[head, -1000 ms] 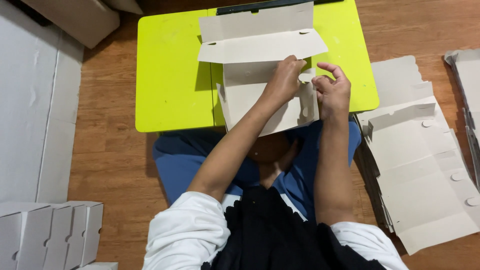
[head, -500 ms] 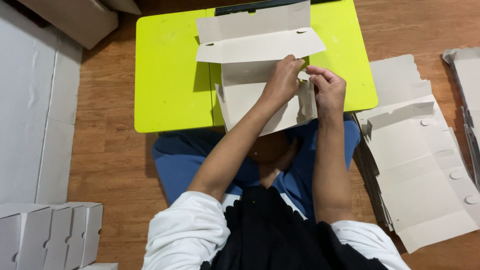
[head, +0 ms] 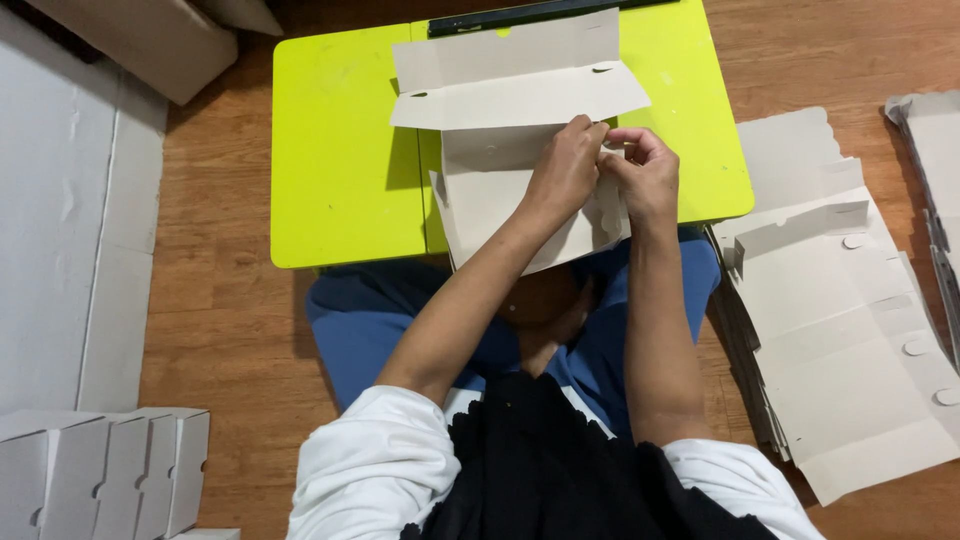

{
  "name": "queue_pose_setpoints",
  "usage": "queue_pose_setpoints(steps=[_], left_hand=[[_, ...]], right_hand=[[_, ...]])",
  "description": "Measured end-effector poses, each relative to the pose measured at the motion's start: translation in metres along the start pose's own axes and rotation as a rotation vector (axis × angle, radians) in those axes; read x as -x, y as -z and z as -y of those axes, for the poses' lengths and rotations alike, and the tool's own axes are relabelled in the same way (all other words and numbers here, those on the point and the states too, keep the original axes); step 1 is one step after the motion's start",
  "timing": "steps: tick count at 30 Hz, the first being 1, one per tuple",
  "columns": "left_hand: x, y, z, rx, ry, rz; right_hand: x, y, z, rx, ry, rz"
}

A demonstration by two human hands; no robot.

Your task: Folding a flat cardboard sheet into a box on a small table.

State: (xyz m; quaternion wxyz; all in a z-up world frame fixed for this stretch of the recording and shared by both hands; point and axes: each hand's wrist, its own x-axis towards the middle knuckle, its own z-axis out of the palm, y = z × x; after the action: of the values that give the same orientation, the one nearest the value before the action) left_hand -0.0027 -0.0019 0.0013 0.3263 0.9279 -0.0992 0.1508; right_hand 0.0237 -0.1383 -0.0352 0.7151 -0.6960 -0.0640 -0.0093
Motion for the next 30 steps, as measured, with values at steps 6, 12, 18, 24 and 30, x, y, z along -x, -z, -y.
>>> queue_pose_setpoints(steps=[6, 12, 18, 24, 30], left_hand=[[0.005, 0.008, -0.011, 0.056, 0.045, 0.001], [0.01, 0.018, -0.019, 0.052, 0.092, 0.016], [0.012, 0.014, -0.014, -0.014, 0.055, -0.038], [0.015, 0.023, -0.026, -0.061, 0.1, -0.041], [0.013, 0.019, -0.026, -0.02, 0.143, -0.05]], right_hand=[[-0.007, 0.002, -0.012, 0.034, -0.028, -0.008], [-0.009, 0.0, -0.008, 0.027, -0.034, 0.009], [-0.006, 0.0, 0.0, 0.013, -0.047, 0.03], [-0.003, -0.006, 0.009, -0.016, -0.059, 0.02], [-0.005, -0.005, 0.006, 0.004, -0.067, 0.026]])
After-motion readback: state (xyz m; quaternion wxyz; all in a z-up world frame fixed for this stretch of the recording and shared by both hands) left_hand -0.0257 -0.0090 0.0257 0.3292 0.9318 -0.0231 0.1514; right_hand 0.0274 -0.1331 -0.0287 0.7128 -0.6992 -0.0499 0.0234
